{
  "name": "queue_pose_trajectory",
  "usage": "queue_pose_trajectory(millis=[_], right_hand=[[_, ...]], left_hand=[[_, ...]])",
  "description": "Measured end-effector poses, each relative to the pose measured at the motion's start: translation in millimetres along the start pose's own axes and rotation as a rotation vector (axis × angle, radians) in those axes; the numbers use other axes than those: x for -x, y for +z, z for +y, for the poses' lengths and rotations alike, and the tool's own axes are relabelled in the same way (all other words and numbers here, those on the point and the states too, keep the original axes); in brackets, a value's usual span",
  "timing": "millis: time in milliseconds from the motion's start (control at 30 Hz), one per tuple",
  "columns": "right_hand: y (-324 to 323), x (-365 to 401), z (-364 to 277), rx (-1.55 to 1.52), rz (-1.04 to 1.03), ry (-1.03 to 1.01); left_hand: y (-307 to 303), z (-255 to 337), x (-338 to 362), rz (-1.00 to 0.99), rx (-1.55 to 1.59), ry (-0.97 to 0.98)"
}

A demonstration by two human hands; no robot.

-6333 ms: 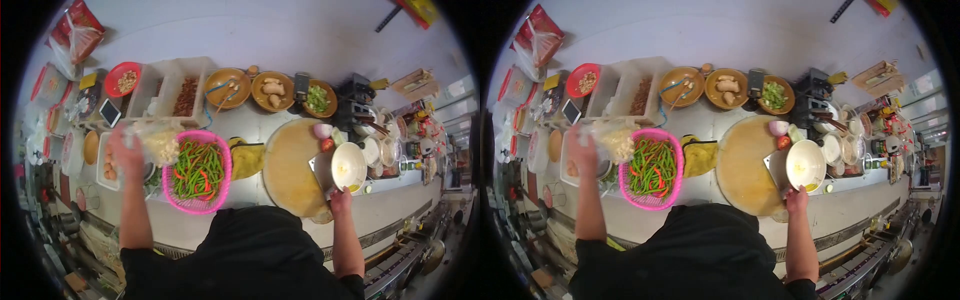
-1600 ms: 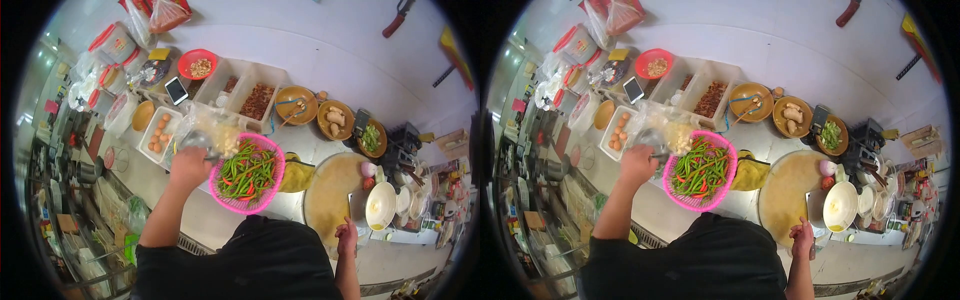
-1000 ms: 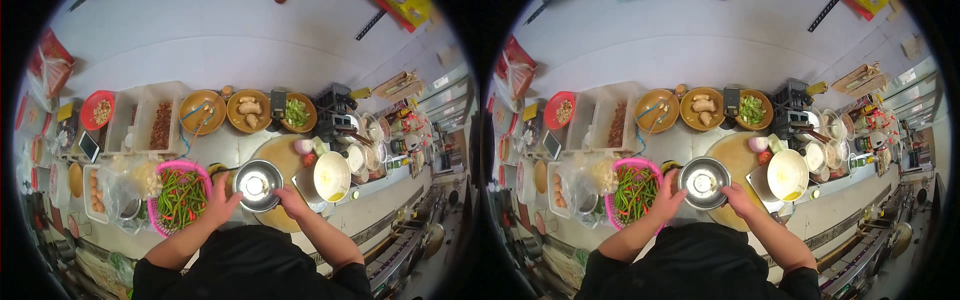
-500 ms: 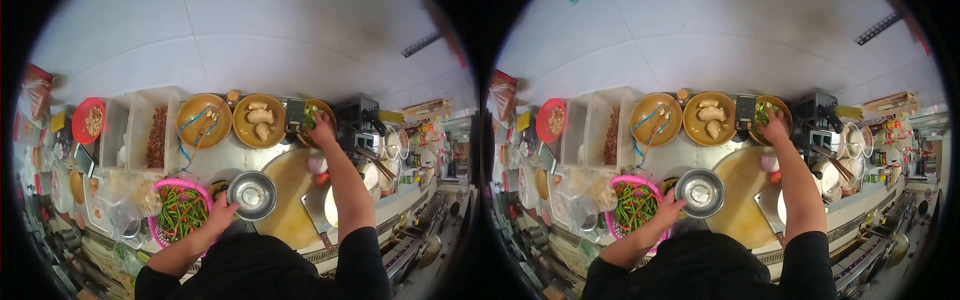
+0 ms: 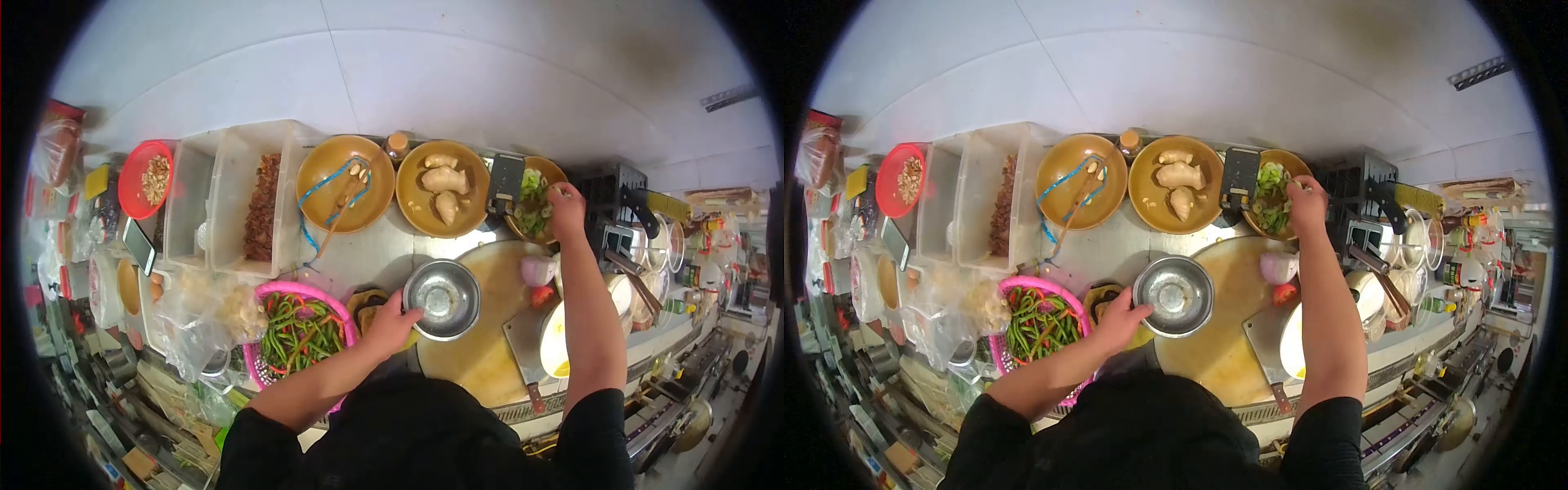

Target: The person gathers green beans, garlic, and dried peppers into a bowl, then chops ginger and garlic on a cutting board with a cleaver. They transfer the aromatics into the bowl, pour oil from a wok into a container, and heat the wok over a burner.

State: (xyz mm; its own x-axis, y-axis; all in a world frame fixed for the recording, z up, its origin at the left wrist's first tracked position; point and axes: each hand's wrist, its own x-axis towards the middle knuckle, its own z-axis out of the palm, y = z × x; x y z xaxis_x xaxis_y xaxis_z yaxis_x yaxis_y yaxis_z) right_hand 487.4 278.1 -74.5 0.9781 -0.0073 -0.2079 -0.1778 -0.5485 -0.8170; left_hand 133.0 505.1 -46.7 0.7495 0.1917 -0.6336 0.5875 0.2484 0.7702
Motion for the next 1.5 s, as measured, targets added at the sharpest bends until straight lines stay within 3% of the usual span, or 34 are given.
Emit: queue_pose_trajectory(millis=[33, 67, 133, 267, 333, 400, 467, 567, 633, 700, 733, 800, 900, 1000, 1233, 1333, 1400, 1433, 1500], right_hand=[[-3, 19, -16, -0.287, -0.001, 0.171], [-4, 39, -29, -0.285, 0.001, 0.167], [-7, 88, -46, -0.596, -0.229, 0.207], [7, 179, -52, -0.076, -0.574, 0.223], [21, 206, -35, 0.271, -0.536, -0.319], [25, 230, -39, 0.317, -0.503, -0.364], [17, 243, -43, 0.364, -0.467, -0.405], [6, 252, -41, 0.319, -0.442, -0.333], [0, 254, -39, 0.301, -0.454, -0.288], [-2, 256, -39, 0.297, -0.443, -0.305], [-2, 256, -39, 0.289, -0.438, -0.322], [-3, 257, -37, 0.305, -0.432, -0.354], [-5, 259, -30, 0.328, -0.432, -0.376], [-5, 259, -23, 0.343, -0.444, -0.382], [2, 259, -28, 0.348, -0.482, -0.435], [7, 253, -38, 0.309, -0.492, -0.467], [14, 241, -40, 0.300, -0.459, -0.515], [20, 235, -42, 0.288, -0.418, -0.554], [36, 218, -51, 0.271, -0.372, -0.574]], left_hand=[[3, -3, -4, -0.003, 0.003, 0.001], [5, -12, -11, -0.018, -0.002, -0.001], [15, -24, -22, -0.041, -0.002, -0.005], [35, -19, -36, -0.090, 0.001, 0.009], [39, -23, -46, -0.158, -0.566, 0.063], [40, -5, -40, -0.121, -0.663, 0.180], [34, 38, -34, -0.024, -0.879, 0.199], [22, 67, -69, 0.174, -0.974, 0.661], [22, 95, -110, 0.369, -1.099, 0.823], [23, 115, -152, 0.537, -1.188, 0.863], [25, 120, -169, 0.538, -1.182, 0.868], [29, 126, -196, 0.388, -1.314, 0.591], [33, 147, -203, 0.322, -1.425, 0.450], [31, 155, -196, 0.271, -1.506, 0.432], [21, 144, -207, 0.099, -1.381, 0.443], [10, 145, -195, 0.108, -1.373, 0.606], [2, 150, -175, 0.155, -1.164, 0.785], [-4, 155, -162, 0.147, -1.174, 0.786], [-23, 162, -129, 0.329, -1.062, 0.856]])
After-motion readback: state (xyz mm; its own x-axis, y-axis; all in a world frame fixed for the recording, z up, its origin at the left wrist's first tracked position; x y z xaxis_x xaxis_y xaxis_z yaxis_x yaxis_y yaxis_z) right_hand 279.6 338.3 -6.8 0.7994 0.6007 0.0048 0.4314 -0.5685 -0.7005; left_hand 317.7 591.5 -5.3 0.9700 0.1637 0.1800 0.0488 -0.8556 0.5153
